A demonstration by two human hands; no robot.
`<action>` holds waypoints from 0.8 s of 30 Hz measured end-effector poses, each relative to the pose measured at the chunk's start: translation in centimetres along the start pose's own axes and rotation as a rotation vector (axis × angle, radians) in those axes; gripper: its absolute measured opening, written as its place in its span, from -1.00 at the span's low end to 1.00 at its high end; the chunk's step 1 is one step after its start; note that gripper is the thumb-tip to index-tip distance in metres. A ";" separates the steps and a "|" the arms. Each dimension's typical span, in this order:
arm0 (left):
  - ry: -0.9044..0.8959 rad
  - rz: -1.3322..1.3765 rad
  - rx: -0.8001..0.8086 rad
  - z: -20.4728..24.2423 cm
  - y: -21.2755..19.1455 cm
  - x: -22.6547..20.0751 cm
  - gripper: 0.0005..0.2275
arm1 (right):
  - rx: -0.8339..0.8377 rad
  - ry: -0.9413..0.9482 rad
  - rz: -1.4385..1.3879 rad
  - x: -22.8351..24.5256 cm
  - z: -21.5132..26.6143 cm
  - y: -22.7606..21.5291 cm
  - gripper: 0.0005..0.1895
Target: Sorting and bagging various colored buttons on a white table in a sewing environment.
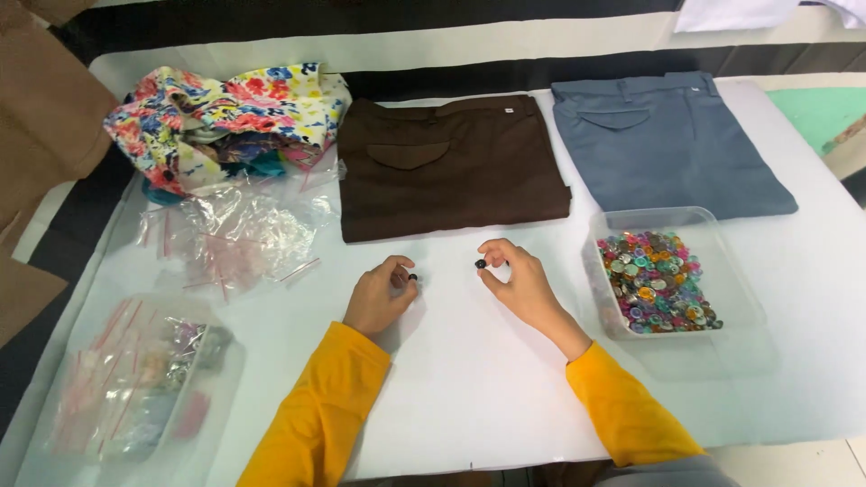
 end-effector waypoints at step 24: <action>0.091 -0.212 -0.095 -1.8 0.9 0.8 -0.84 | 0.025 -0.062 0.398 0.6 -2.8 4.8 -0.77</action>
Point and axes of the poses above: each hand's wrist, its own z-axis away from the middle knuckle, its own y-axis out of the palm, x = y × z, the point moved 4 cm from there along -z, towards the middle knuckle, and after that the axes turned 14 degrees about x, right-handed, at the moved point
